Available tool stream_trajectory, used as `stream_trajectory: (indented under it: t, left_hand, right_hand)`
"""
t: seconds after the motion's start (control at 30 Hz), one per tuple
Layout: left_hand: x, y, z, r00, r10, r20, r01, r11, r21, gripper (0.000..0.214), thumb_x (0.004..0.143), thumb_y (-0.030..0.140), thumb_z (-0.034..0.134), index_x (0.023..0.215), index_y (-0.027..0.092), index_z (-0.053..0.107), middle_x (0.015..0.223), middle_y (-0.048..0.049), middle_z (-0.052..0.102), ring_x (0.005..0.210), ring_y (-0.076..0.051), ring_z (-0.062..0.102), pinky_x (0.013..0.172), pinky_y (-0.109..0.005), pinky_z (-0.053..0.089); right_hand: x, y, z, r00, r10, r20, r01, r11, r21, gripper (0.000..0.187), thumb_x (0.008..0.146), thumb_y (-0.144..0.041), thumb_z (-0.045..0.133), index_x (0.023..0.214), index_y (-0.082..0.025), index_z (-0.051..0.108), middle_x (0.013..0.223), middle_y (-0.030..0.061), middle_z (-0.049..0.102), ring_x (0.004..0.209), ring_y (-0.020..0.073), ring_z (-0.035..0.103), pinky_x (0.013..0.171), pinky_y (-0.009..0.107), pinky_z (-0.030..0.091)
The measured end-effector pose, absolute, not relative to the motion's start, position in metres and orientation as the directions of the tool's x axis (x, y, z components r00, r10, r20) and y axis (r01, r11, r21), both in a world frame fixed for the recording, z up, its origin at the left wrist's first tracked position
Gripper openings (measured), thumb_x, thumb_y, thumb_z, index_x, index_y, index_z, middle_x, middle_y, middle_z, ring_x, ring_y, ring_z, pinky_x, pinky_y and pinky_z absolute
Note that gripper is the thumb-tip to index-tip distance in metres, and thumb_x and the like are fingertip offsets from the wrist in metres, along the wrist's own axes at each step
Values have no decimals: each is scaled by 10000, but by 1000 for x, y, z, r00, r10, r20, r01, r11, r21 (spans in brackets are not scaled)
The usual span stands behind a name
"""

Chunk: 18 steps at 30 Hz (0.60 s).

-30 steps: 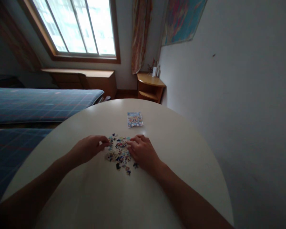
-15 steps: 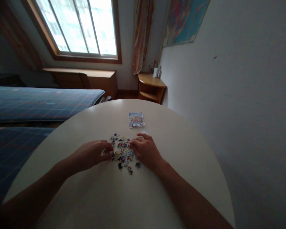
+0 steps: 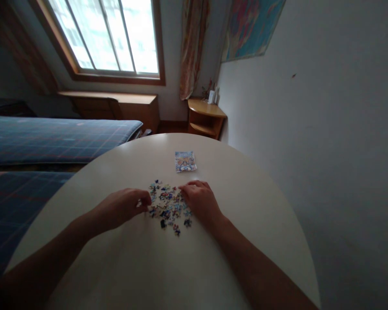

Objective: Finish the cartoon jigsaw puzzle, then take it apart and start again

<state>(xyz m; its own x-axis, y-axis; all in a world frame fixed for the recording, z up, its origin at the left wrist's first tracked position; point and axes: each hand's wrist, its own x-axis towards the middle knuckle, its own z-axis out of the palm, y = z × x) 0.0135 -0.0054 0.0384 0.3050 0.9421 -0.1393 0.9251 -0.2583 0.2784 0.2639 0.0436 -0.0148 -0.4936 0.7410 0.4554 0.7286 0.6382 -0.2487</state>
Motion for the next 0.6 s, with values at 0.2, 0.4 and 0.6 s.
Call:
stream_trajectory:
  t: [0.2, 0.4, 0.6]
  left_hand:
    - [24, -15, 44, 286, 940, -186, 948, -250, 196, 130, 813, 180, 644, 880, 279, 694, 931, 3, 736, 838, -212, 674, 660, -275, 406]
    - [22, -15, 40, 306, 919, -249, 946, -264, 191, 132, 773, 203, 685, 877, 282, 699, 907, -5, 733, 813, -214, 671, 652, -272, 407]
    - [17, -5, 41, 250, 947, -202, 954, -205, 219, 123, 856, 264, 616, 928, 283, 713, 956, -3, 733, 847, -202, 670, 655, -266, 408]
  right_hand:
    - [270, 50, -16, -339, 827, 450, 788, 510, -345, 185, 875, -128, 637, 1013, -216, 725, 948, 73, 743, 931, 228, 661, 872, 389, 488]
    - [270, 48, -12, -355, 833, 425, 764, 520, -383, 166, 824, -95, 652, 928, -206, 719, 910, 63, 735, 943, 243, 625, 869, 395, 485]
    - [269, 41, -10, -385, 829, 405, 771, 530, -353, 206, 806, -87, 635, 959, -192, 722, 916, 65, 734, 970, 240, 598, 889, 386, 467]
